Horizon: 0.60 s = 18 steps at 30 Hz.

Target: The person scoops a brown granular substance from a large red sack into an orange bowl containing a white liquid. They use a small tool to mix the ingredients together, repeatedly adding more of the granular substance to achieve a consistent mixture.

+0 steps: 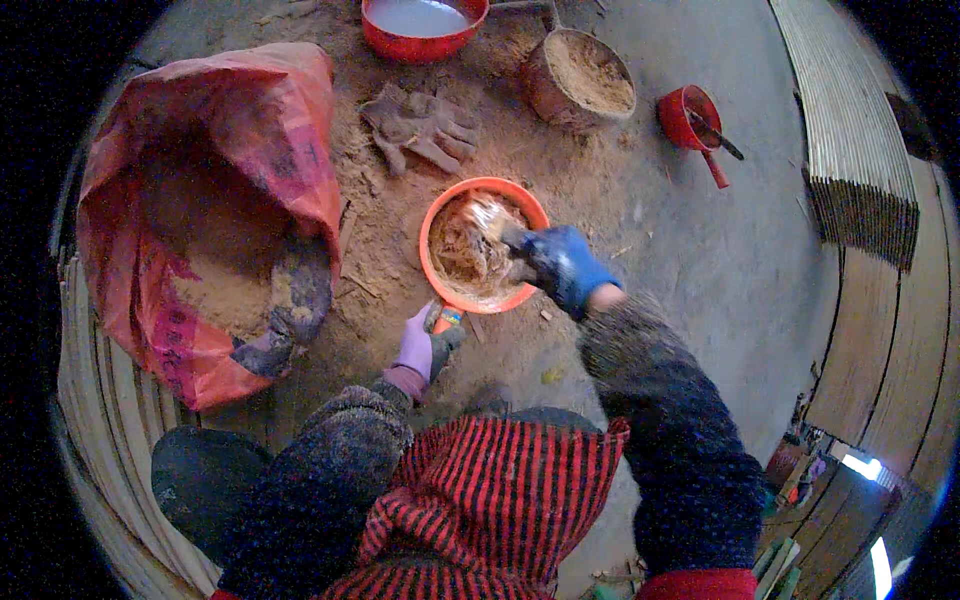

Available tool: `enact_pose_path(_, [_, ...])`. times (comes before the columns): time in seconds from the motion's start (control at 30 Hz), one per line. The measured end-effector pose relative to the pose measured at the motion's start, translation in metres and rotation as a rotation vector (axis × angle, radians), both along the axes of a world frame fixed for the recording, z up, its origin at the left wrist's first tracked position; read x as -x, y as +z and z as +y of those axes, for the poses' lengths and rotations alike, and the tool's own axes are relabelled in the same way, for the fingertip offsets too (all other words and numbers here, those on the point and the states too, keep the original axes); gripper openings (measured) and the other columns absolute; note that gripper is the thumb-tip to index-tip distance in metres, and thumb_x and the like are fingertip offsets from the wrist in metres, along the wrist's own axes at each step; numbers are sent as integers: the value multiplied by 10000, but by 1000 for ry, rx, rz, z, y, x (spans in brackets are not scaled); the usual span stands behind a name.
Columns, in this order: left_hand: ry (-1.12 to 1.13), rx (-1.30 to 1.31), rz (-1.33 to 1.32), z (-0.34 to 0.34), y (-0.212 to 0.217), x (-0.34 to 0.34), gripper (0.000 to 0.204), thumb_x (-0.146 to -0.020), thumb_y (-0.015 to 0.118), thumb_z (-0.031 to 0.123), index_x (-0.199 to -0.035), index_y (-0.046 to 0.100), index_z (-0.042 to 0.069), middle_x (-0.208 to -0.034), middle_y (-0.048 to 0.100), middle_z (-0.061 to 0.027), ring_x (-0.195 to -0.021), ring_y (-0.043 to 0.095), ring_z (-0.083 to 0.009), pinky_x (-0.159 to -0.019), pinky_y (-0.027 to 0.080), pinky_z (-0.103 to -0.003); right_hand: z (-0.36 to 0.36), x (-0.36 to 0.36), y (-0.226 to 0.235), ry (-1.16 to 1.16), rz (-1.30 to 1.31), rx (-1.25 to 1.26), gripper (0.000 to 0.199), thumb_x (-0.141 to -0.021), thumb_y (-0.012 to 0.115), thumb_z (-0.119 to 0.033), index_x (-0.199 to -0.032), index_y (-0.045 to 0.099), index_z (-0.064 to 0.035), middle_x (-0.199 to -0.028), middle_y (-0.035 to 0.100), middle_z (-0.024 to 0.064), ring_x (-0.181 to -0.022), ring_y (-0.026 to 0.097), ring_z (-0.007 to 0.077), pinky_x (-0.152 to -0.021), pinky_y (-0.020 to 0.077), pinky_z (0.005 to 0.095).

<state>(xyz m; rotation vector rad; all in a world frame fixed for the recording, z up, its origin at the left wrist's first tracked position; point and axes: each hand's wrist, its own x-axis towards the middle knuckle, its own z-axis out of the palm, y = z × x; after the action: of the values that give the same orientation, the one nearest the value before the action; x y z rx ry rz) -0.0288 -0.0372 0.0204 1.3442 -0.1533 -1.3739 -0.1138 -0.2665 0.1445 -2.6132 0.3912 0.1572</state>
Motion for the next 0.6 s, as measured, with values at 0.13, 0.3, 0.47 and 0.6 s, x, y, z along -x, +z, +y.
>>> enact_pose_path(0.13, [-99, -49, -53, -9, 10, 2, 436, -782, 667, 43, -1200, 567, -27, -994, 636, -28, -863, 557, -104, -777, 478, -275, 30, -8, -58, -90, 201, -65, 175, -836, 577, -152, -980, 625, -63, -801, 636, 192, -754, 637, 348, -672, 482, 446])
enact_pose_path(0.3, [70, 38, 49, -1, 0, 0, 504, -744, 699, 6, -1230, 567, 1, -927, 620, 4, -723, 540, -78, -614, 462, -256, 33, 9, 20, -232, 649, 139, 230, -834, 543, -250, -827, 681, -66, -818, 676, 182, -816, 667, 352, -712, 525, 454])
enact_pose_path(0.47, [-58, -30, -36, -4, 2, 2, 560, -741, 706, -3, -1274, 535, -13, -1009, 625, -21, -776, 575, -100, -610, 485, -260, -15, -23, 23, -199, 539, 488, 214, -854, 558, -304, -817, 654, -117, -701, 660, 146, -625, 649, 334, -550, 500, 452])
enact_pose_path(0.6, [80, -45, 117, -8, -13, 6, 586, -732, 749, -3, -1274, 526, -17, -950, 637, -35, -707, 578, -112, -557, 489, -278, 38, -18, -36, -82, 379, 496, 158, -842, 537, -243, -815, 656, -143, -712, 673, 127, -580, 646, 314, -523, 502, 438])
